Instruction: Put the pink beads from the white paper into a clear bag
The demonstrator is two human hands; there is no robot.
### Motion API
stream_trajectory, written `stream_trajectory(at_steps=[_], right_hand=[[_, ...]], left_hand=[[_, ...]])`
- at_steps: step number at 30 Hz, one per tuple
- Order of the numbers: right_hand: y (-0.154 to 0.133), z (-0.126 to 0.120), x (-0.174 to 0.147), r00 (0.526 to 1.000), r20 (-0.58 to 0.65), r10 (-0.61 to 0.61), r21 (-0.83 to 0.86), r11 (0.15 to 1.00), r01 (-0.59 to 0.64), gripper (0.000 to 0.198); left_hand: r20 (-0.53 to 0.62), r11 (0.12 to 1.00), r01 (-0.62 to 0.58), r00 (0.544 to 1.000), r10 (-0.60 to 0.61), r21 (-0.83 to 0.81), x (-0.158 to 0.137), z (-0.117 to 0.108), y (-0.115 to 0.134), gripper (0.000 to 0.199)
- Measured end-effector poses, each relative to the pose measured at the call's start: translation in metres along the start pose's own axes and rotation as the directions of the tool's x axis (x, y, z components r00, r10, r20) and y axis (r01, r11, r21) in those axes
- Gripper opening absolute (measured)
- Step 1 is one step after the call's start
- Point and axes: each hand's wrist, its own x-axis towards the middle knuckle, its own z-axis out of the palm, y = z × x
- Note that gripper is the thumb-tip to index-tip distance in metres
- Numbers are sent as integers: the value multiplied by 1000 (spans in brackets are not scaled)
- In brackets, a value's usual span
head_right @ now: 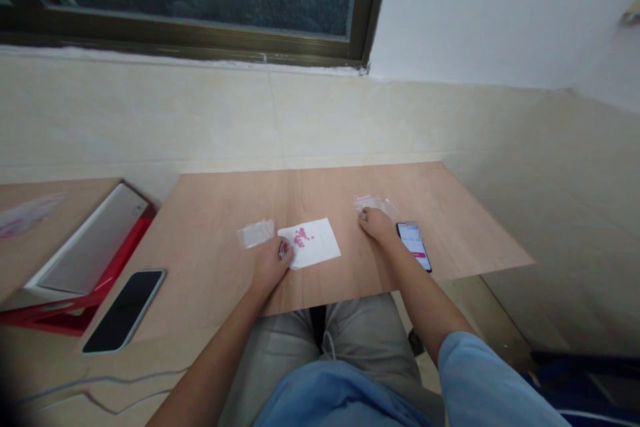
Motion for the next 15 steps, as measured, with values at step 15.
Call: stream_trajectory(at_steps=[15], right_hand=[[-18, 1, 15, 994, -23, -111, 73, 991, 113, 24]], left_hand=[[13, 1000, 22, 1000, -22, 20, 0, -3, 0, 8]])
